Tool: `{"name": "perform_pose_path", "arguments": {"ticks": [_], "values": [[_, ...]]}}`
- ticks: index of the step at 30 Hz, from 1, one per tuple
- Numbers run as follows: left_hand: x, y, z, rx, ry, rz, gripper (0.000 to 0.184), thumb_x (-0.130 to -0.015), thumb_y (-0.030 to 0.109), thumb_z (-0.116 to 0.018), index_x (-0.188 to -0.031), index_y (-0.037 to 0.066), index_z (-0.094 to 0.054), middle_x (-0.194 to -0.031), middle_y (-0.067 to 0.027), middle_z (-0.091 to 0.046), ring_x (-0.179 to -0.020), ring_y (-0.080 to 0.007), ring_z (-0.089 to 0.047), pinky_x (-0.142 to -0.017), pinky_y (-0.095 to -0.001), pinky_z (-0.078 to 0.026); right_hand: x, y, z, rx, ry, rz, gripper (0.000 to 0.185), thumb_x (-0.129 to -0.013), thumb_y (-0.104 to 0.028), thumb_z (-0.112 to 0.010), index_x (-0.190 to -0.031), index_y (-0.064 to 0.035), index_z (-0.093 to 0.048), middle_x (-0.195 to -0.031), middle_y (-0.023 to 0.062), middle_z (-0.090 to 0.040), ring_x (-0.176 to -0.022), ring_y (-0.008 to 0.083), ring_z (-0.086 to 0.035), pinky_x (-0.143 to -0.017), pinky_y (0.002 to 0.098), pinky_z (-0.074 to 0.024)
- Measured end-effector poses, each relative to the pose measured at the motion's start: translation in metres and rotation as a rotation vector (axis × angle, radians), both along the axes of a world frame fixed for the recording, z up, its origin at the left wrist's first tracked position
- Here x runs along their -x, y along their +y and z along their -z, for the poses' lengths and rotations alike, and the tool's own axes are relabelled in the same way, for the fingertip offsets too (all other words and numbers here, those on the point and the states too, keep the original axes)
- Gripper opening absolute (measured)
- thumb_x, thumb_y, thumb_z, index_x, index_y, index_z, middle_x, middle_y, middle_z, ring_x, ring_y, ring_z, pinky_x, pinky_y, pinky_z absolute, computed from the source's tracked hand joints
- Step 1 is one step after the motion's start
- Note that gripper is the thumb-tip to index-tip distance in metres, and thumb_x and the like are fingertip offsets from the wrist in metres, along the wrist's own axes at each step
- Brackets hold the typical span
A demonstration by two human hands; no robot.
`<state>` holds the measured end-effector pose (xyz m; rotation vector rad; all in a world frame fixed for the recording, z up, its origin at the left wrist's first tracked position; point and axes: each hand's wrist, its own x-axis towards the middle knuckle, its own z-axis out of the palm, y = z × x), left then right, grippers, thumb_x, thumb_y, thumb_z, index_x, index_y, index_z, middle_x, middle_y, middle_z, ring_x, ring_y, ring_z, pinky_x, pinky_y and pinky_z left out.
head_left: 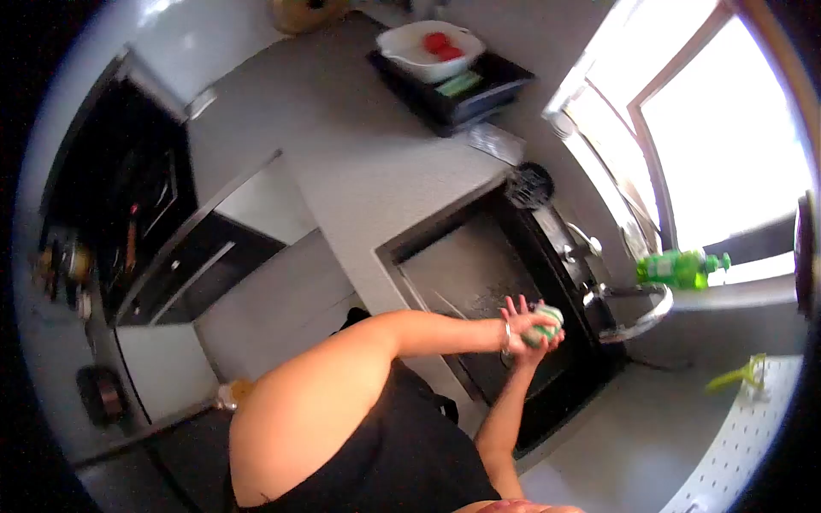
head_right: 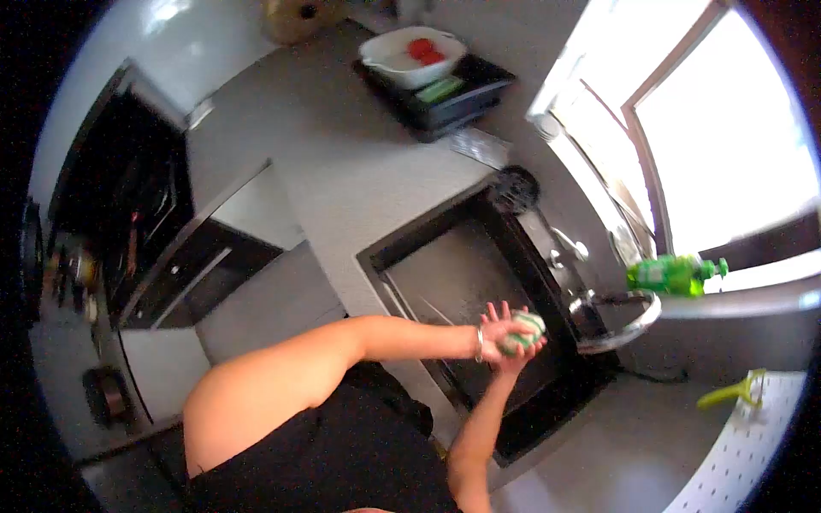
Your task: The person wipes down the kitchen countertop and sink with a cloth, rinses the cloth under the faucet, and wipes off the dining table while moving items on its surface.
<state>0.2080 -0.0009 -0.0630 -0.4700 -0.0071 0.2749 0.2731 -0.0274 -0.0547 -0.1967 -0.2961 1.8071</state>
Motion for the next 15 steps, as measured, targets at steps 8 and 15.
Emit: {"name": "perform_pose_path", "arguments": {"ticks": [8,15], "values": [[0.039,-0.011,-0.027,-0.175,0.076,0.241,0.021,-0.084,0.025,-0.059,-0.075,0.010,-0.049,-0.065,0.0002,-0.049,-0.052,-0.0076,-0.047,-0.039,-0.0165,-0.036,-0.002,0.009,-0.049,0.117,-0.462,0.222,0.059,-0.085,0.003,-0.046,-0.138,-0.0122,-0.027,-0.099,0.0071,-0.052,-0.075,0.0127,-0.051,-0.065,0.0236,-0.0464],[0.047,-0.013,-0.033,-0.869,0.913,0.323,0.020,-0.083,0.029,-0.048,-0.087,0.011,-0.054,-0.084,-0.0024,-0.053,-0.081,-0.0133,-0.053,-0.071,-0.0283,-0.046,0.011,0.022,-0.065,0.086,-1.078,-0.087,0.048,-0.091,-0.029,-0.052,-0.128,-0.0018,-0.040,-0.069,-0.0023,-0.041,-0.059,0.0068,-0.040,-0.054,0.0216,-0.0364]]}}
